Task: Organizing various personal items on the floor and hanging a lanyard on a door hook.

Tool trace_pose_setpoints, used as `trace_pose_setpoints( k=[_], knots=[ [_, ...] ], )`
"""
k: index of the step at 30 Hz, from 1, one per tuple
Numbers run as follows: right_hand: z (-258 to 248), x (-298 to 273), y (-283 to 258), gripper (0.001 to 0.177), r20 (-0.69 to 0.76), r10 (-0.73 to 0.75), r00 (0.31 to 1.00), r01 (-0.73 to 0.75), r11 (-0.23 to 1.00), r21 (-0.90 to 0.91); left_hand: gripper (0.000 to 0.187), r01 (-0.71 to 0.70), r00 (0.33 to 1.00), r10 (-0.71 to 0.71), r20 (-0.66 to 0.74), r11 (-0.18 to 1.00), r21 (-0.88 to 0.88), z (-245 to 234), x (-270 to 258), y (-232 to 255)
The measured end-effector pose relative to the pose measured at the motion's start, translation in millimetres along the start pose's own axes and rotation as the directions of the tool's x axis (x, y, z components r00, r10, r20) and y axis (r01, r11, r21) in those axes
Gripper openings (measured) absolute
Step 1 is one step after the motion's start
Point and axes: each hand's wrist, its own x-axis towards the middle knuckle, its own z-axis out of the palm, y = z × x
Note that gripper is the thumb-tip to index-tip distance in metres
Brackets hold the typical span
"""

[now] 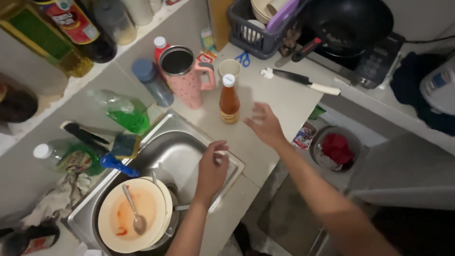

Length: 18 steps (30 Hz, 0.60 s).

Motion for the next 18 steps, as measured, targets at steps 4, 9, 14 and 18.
trace_pose_setpoints(
  k=[4,9,14,18],
  knots=[
    [-21,-78,44,0.047,-0.074,0.191,0.979,-0.141,0.891,0.432,0.036,0.022,0.998,-0.021,-0.054,0.999,0.023,-6,-20,-7],
    [-82,-134,18,0.037,-0.32,0.211,0.924,-0.032,0.875,0.482,0.04,-0.06,0.998,0.059,-0.017,0.995,-0.077,-4,-35,20],
    [-164,-204,-31,0.041,-0.539,0.088,0.838,0.099,0.946,0.308,0.046,-0.173,0.975,0.197,0.104,0.964,-0.204,15,-56,33],
    [-206,-304,-96,0.042,-0.632,0.04,0.774,0.234,0.91,0.343,0.045,-0.228,0.915,0.319,0.249,0.914,-0.335,43,-100,52]
  ],
)
